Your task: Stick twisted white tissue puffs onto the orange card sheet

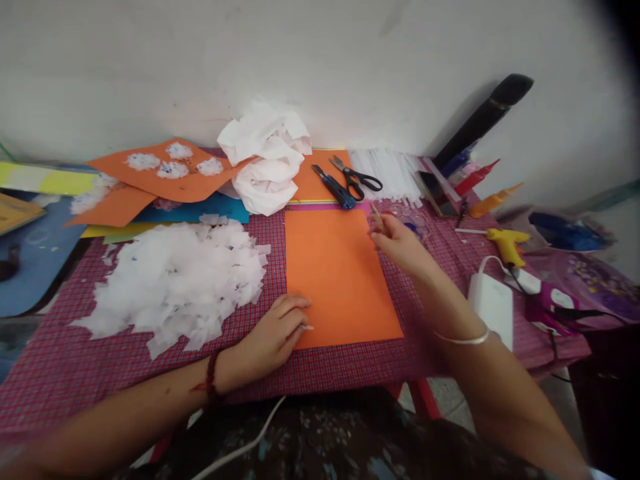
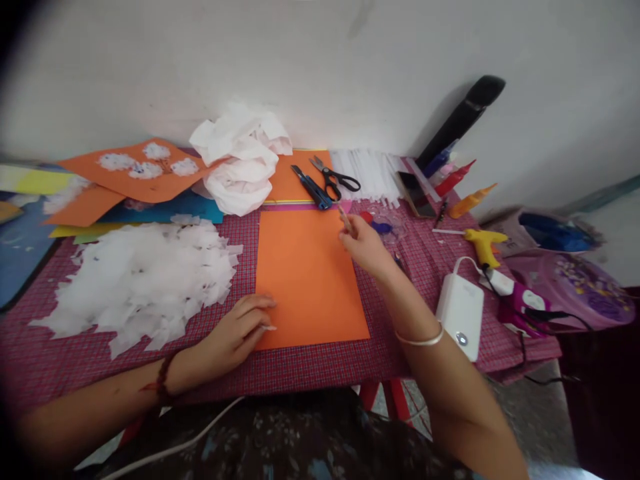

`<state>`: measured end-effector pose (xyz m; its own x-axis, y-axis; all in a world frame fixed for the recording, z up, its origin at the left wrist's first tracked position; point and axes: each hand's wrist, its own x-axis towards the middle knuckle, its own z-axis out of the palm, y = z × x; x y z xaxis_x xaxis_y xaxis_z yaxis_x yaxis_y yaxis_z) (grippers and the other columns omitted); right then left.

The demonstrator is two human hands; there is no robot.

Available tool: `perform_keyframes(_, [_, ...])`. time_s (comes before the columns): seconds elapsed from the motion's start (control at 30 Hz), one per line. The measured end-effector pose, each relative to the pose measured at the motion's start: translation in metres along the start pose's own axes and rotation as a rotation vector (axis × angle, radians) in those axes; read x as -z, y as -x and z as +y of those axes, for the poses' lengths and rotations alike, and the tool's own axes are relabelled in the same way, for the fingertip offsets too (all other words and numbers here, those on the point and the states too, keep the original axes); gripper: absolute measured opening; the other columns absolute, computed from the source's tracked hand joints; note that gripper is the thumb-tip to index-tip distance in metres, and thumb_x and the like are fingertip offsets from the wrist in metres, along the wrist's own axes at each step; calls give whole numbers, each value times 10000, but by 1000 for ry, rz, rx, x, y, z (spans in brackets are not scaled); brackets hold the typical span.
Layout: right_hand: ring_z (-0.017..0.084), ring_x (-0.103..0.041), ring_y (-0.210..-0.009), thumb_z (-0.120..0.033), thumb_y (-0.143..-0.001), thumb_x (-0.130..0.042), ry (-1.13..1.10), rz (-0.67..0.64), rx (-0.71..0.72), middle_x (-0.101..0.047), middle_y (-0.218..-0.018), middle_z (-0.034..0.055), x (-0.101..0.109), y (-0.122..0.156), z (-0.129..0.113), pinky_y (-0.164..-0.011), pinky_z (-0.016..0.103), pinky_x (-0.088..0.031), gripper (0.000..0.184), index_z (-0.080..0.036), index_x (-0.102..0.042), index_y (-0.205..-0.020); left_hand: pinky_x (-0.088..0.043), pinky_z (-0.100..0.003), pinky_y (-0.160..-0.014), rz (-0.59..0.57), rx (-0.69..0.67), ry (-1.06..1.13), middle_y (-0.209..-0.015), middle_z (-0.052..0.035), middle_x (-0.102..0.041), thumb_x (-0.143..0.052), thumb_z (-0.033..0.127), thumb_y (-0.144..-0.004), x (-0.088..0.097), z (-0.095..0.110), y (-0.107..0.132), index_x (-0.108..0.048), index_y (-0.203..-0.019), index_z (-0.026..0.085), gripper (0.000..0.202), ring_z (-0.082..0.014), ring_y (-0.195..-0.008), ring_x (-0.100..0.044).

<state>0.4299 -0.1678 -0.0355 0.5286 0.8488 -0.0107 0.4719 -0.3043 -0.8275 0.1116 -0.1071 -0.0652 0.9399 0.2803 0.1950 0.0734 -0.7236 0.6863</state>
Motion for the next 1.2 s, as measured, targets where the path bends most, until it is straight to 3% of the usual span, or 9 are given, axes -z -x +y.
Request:
perform_keyframes(0.17, [145, -561, -756, -201, -724, -476, -158, -161, -9, -630, -1067, 78, -24, 27, -27, -613, 266, -436, 499, -188, -536, -1219, -450, -378, -1034, 18, 10, 151, -1168, -113, -632, -434, 124, -931, 1, 1, -4, -605, -898, 170, 180, -193, -1155, -559])
perform_keyframes(0.27, [125, -542, -700, -235, -708, -512, -320, -258, -65, -630, -1067, 76, -46, 30, -32, -540, 239, -388, 497, -185, -547, -1201, -502, -335, -890, 90, 247, 422, -977, -70, -659, -537, 212, -903, 5, 0, -12, -588, -817, 168, 109, -166, -954, -614])
perform_keyframes(0.37, [95, -467, -579, -290, -706, -535, -448, -293, -165, -617, -899, 32, -67, 30, -25, -480, 227, -310, 422, -175, -560, -1111, -485, -247, -666, 248, 556, 823, -722, 23, -584, -648, 289, -836, 9, -6, -19, -539, -786, 166, 171, -93, -656, -553])
perform_keyframes(0.5, [90, -414, -523, -336, -742, -548, -379, -313, -137, -558, -708, -19, -78, 35, -18, -493, 238, -306, 311, -167, -581, -1001, -444, -206, -581, 361, 613, 1132, -740, 39, -576, -719, 271, -756, 9, -13, -24, -541, -866, 153, 240, -55, -590, -517])
perform_keyframes(0.67, [119, -493, -607, -312, -796, -539, -212, -339, 78, -577, -701, -6, -80, 46, -25, -590, 263, -399, 210, -176, -634, -924, -460, -210, -596, 351, 546, 1084, -794, 40, -596, -719, 236, -746, 3, -15, -24, -545, -1065, 171, 369, -55, -599, -536])
perform_keyframes(0.83, [136, -545, -676, -337, -864, -532, -115, -448, 241, -629, -758, 15, -90, 57, -27, -640, 273, -417, 221, -177, -659, -946, -458, -212, -626, 361, 531, 1022, -830, 29, -598, -735, 213, -717, 3, -12, -23, -561, -956, 170, 299, -65, -658, -551])
perform_keyframes(1.03, [118, -456, -636, -482, -854, -566, -258, -535, 251, -563, -745, 2, -97, 62, -31, -586, 261, -361, 328, -181, -625, -969, -400, -214, -589, 348, 538, 951, -727, 43, -545, -733, 254, -729, 4, -10, -23, -528, -803, 163, 237, -62, -607, -480])
perform_keyframes(1.2, [97, -376, -600, -460, -758, -665, -337, -496, 218, -465, -666, -35, -111, 64, -37, -559, 248, -314, 290, -202, -533, -763, -357, -220, -591, 323, 454, 870, -720, 39, -531, -735, 265, -730, 2, -7, -25, -540, -821, 158, 240, -68, -620, -456])
